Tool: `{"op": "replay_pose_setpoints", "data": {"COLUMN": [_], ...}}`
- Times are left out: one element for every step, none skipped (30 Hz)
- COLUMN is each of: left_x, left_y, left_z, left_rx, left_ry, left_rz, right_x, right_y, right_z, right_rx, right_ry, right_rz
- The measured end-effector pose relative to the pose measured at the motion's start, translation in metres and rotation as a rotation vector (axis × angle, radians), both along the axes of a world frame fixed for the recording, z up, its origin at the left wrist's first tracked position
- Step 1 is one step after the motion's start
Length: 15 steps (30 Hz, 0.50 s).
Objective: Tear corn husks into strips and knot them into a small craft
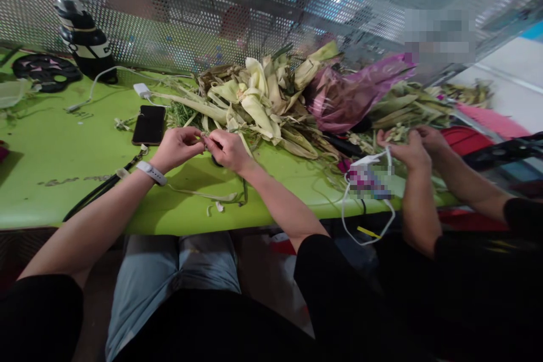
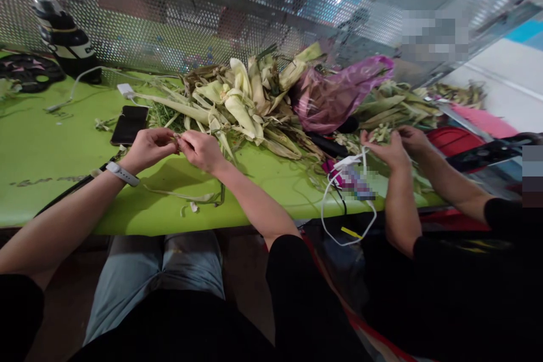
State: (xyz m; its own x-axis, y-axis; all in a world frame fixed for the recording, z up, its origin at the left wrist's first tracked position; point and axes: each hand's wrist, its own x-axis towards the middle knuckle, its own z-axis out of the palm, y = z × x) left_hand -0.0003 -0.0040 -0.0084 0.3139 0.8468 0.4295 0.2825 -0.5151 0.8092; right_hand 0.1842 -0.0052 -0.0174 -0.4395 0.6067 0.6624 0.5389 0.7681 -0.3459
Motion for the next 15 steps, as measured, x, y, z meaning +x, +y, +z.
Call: {"op": "replay_pose_setpoints", "data": {"left_x": [0.0009,0.0019,0.0031,0.0043,0.0052,0.0059,0.0063,0.0062,0.0058,0.0051,0.004,0.0027,0.0013,-0.0002,-0.0016], "left_y": [-0.0013,-0.0023,-0.003,-0.0033,-0.0032,-0.0029,-0.0024,-0.0018,-0.0012,-0.0005,0.0,0.0006,0.0012,0.0018,0.0025], "left_z": [0.0003,0.0003,-0.0001,-0.0007,-0.0016,-0.0025,-0.0035,-0.0042,-0.0048,-0.005,-0.0049,-0.0045,-0.0038,-0.0029,-0.0019], "left_rx": [0.018,0.03,0.036,0.039,0.041,0.042,0.043,0.045,0.046,0.048,0.048,0.048,0.051,0.06,0.067], "left_ry": [0.013,0.016,0.01,-0.005,-0.023,-0.041,-0.054,-0.063,-0.069,-0.07,-0.068,-0.062,-0.057,-0.06,-0.073], "left_rz": [0.015,0.024,0.029,0.028,0.025,0.023,0.022,0.022,0.022,0.023,0.022,0.015,0.003,-0.014,-0.038], "right_x": [-0.0005,-0.0008,-0.0011,-0.0013,-0.0014,-0.0016,-0.0017,-0.0019,-0.0022,-0.0024,-0.0026,-0.0029,-0.0031,-0.0033,-0.0035], "right_y": [-0.0001,-0.0002,-0.0002,-0.0001,0.0,0.0002,0.0004,0.0004,0.0003,0.0,-0.0006,-0.0014,-0.0024,-0.0035,-0.0046], "right_z": [-0.0015,-0.003,-0.0044,-0.0057,-0.007,-0.0081,-0.009,-0.0097,-0.0101,-0.0102,-0.0099,-0.0092,-0.0081,-0.0067,-0.0053], "right_rx": [0.034,0.067,0.098,0.125,0.151,0.172,0.186,0.195,0.198,0.194,0.183,0.168,0.146,0.115,0.069], "right_ry": [-0.01,-0.015,-0.015,-0.013,-0.009,-0.003,0.002,0.007,0.01,0.013,0.018,0.027,0.045,0.074,0.113], "right_rz": [-0.003,-0.007,-0.012,-0.017,-0.021,-0.024,-0.027,-0.03,-0.031,-0.032,-0.031,-0.026,-0.023,-0.022,-0.023]}}
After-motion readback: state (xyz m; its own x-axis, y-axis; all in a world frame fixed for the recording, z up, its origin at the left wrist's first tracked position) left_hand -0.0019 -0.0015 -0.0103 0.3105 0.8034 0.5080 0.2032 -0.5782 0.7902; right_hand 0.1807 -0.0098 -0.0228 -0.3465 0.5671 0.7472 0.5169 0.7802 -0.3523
